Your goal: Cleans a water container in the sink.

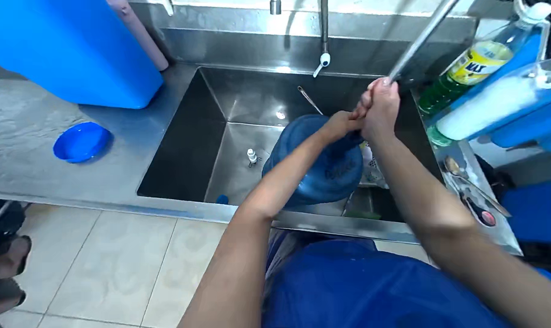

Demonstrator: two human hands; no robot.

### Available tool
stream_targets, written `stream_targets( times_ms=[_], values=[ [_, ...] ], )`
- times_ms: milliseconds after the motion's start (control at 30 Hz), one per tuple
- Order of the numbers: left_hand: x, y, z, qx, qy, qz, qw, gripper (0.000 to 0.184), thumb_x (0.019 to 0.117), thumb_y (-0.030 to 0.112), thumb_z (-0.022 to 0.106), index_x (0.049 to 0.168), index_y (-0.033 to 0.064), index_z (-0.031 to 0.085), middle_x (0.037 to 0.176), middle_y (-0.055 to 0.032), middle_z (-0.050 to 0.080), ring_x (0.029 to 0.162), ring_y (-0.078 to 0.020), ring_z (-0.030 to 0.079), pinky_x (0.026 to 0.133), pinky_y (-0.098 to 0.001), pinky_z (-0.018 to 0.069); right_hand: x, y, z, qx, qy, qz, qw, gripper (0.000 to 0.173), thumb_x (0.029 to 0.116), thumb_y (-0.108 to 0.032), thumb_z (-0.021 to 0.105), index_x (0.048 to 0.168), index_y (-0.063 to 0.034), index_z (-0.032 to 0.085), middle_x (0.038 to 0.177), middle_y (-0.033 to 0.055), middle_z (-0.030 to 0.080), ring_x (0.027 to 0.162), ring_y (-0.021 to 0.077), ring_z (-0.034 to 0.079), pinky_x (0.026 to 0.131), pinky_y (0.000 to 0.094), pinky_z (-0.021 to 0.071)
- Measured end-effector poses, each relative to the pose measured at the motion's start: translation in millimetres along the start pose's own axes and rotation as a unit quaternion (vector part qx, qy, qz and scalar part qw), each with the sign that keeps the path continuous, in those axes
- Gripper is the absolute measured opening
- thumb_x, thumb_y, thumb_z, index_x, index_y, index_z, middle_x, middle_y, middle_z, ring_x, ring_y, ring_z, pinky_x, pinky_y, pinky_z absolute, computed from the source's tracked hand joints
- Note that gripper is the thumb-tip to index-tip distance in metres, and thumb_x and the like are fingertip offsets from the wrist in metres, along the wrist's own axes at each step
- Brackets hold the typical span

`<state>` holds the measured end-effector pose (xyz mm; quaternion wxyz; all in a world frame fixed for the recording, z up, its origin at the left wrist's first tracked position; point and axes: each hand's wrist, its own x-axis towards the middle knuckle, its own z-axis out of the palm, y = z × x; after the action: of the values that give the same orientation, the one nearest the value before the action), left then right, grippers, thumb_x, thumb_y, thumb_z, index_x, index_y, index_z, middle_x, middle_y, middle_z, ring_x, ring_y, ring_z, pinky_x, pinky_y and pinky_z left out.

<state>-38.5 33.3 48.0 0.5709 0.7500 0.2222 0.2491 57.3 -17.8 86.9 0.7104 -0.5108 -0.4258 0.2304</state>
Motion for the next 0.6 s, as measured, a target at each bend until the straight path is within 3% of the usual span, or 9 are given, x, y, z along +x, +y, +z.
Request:
stream_targets(
  times_ms=[67,133,233,300,333,433,500,533,600],
  values=[
    [-14,-10,-3,0.04,0.075,0.04,0.996,0.029,0.0989,0.012,0.061,0.114,-0.0119,0.066,0.101,-0.0226,0.07,0.095,-0.0258,0.066,0.09,-0.0455,0.0512,10,5,19,0.096,0.039,0.069,0.992,0.033,0.1139,-0.025,0.02,0.091,-0.014,0.041,0.055,-0.0109,0.035,0.041,0.001,0.037,0.044,0.018,0.0426],
    [-23,-13,-9,0.075,0.074,0.033,0.994,0.054,0.0835,0.014,0.081,0.127,-0.0098,0.059,0.113,-0.0268,0.067,0.105,-0.033,0.066,0.094,-0.0497,0.0518,22,0,24,0.116,0.043,0.116,0.986,0.038,0.1149,-0.031,0.019,0.086,-0.0153,0.039,0.052,-0.0103,0.032,0.039,0.0022,0.035,0.041,0.019,0.0404],
    [-19,-12,-37,0.016,-0.037,0.036,0.999,0.059,0.0736,0.005,0.085,0.124,-0.0106,0.059,0.11,-0.0168,0.068,0.103,-0.0164,0.065,0.096,-0.0328,0.0518,25,-2,38,0.046,-0.211,0.127,0.968,0.04,0.1124,-0.029,0.018,0.082,-0.0177,0.04,0.051,-0.012,0.034,0.041,0.0019,0.036,0.044,0.021,0.0404],
    [-24,-32,-56,-0.102,-0.119,0.064,0.986,0.05,0.0636,0.02,0.08,0.107,0.0022,0.063,0.092,0.0025,0.071,0.086,-0.0024,0.066,0.082,-0.0232,0.0549,23,-9,63,0.008,-0.368,0.094,0.925,0.035,0.1106,-0.026,0.024,0.082,-0.0183,0.043,0.051,-0.0132,0.036,0.041,0.0004,0.037,0.044,0.0199,0.0397],
    [-37,-45,-59,-0.149,-0.116,0.071,0.979,0.051,0.0604,0.025,0.083,0.104,0.0069,0.064,0.091,0.0043,0.073,0.084,-0.003,0.068,0.079,-0.0242,0.0569,21,-10,77,-0.001,-0.398,0.084,0.914,0.033,0.1103,-0.026,0.029,0.081,-0.0172,0.043,0.051,-0.0126,0.035,0.04,0.0001,0.036,0.043,0.0192,0.0387],
    [-91,-29,-31,-0.127,0.104,0.042,0.986,0.057,0.0725,0.001,0.077,0.124,-0.0021,0.055,0.108,-0.0122,0.064,0.098,-0.0149,0.063,0.087,-0.0313,0.0549,23,-19,98,-0.032,-0.372,0.055,0.926,0.031,0.1113,-0.025,0.034,0.084,-0.0127,0.044,0.052,-0.0095,0.035,0.039,0.0005,0.037,0.041,0.0176,0.0392],
    [-93,-14,-1,-0.062,0.254,-0.027,0.965,0.072,0.08,0.007,0.081,0.138,-0.009,0.042,0.129,-0.0261,0.057,0.118,-0.0267,0.059,0.1,-0.039,0.0508,17,-27,103,-0.062,-0.318,0.048,0.945,0.029,0.1119,-0.024,0.037,0.088,-0.0099,0.046,0.056,-0.0082,0.036,0.041,0.0016,0.037,0.042,0.0186,0.0402],
    [-97,-12,1,-0.029,0.259,-0.038,0.965,0.079,0.0808,0.013,0.082,0.142,-0.0109,0.037,0.136,-0.0305,0.052,0.124,-0.0324,0.055,0.104,-0.0434,0.048,12,-31,104,-0.077,-0.308,0.057,0.947,0.028,0.1119,-0.024,0.039,0.09,-0.0089,0.047,0.057,-0.0077,0.035,0.042,0.002,0.036,0.043,0.019,0.0394],
    [-96,-17,-20,0.006,0.187,-0.019,0.982,0.077,0.0783,0.013,0.084,0.136,-0.0155,0.042,0.129,-0.0326,0.055,0.119,-0.0355,0.057,0.098,-0.0459,0.0486,7,-34,101,-0.094,-0.327,0.088,0.936,0.029,0.1115,-0.025,0.041,0.088,-0.0091,0.048,0.056,-0.0081,0.035,0.041,0.0017,0.035,0.043,0.0184,0.0374]
  ],
)
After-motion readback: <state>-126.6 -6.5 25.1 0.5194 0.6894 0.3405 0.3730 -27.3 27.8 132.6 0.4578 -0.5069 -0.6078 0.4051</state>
